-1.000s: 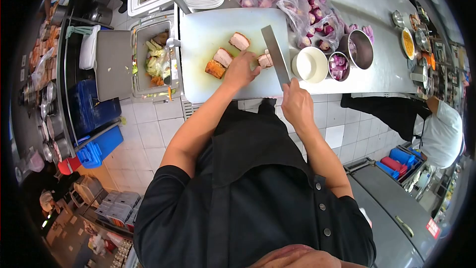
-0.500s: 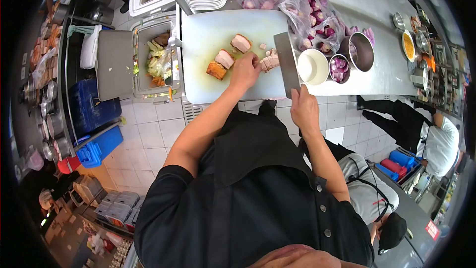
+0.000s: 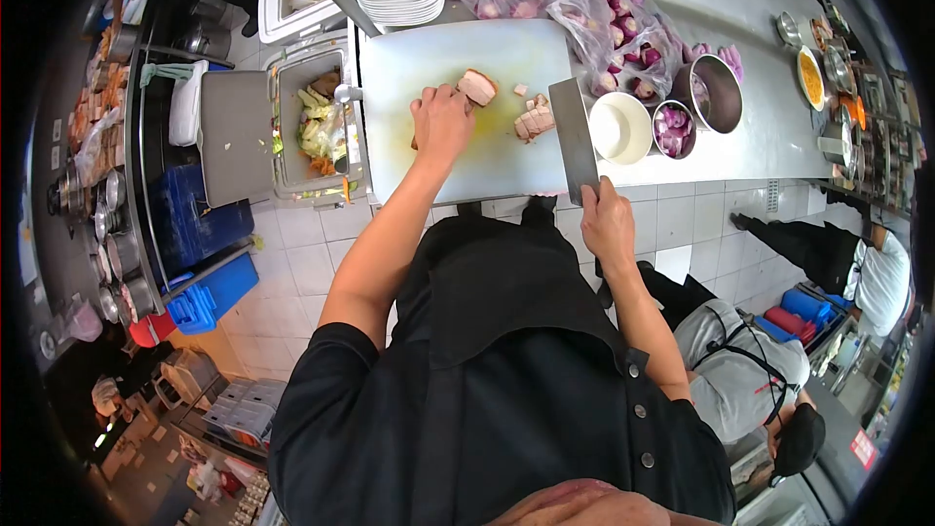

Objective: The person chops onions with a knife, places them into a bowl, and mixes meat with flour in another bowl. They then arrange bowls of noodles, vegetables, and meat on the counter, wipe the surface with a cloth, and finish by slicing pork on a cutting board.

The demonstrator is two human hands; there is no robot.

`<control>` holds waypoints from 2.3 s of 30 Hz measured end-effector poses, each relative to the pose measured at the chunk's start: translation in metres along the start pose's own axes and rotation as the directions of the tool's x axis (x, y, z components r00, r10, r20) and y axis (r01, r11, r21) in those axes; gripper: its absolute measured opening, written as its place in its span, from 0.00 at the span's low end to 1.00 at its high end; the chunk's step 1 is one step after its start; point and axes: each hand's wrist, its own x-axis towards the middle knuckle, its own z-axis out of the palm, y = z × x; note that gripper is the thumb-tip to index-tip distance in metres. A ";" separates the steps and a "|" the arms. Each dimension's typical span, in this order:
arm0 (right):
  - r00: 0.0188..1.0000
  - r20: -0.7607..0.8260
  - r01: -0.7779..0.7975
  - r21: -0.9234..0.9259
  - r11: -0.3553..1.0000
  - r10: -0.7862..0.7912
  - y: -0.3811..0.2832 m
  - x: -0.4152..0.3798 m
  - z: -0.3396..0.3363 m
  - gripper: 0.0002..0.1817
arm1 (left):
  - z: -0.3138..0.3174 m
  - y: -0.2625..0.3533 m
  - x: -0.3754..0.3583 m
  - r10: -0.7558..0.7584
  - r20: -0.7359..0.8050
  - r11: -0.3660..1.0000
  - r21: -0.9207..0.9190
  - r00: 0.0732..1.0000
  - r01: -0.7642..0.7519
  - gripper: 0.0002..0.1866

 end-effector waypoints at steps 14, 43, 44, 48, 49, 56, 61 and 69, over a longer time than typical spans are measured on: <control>0.999 -0.026 0.043 0.076 0.996 -0.041 0.011 -0.002 -0.001 0.11 | 0.008 0.049 -0.003 0.099 0.030 0.937 -0.339 0.995 -0.083 0.03; 0.998 -0.044 -0.036 0.061 0.997 0.039 0.020 -0.002 -0.006 0.12 | 0.024 0.063 0.042 0.148 0.406 0.955 -0.296 0.902 -0.023 0.09; 0.998 -0.044 -0.039 0.047 0.998 0.041 0.019 -0.002 -0.007 0.12 | 0.026 0.062 0.040 0.152 0.429 0.956 -0.294 0.890 -0.022 0.11; 0.998 -0.028 -0.048 0.062 0.997 0.050 0.019 0.000 -0.006 0.12 | 0.024 0.063 0.030 0.123 0.316 0.950 -0.310 0.941 -0.020 0.14; 0.999 -0.031 -0.042 0.056 0.998 0.044 0.019 0.000 -0.005 0.12 | 0.021 0.067 0.028 0.111 0.333 0.958 -0.285 0.936 -0.012 0.18; 0.999 -0.042 -0.019 0.068 0.998 0.022 0.018 0.000 -0.004 0.13 | 0.011 0.081 0.010 0.186 0.350 0.960 -0.266 0.918 -0.093 0.30; 0.998 -0.033 -0.045 0.092 0.995 0.048 0.018 0.003 -0.005 0.14 | 0.040 0.089 0.010 0.171 0.327 0.950 -0.306 0.929 -0.067 0.33; 0.999 -0.019 -0.034 0.116 0.993 0.036 0.012 0.004 -0.006 0.14 | 0.001 0.031 0.042 0.267 0.208 0.930 -0.311 0.941 -0.196 0.33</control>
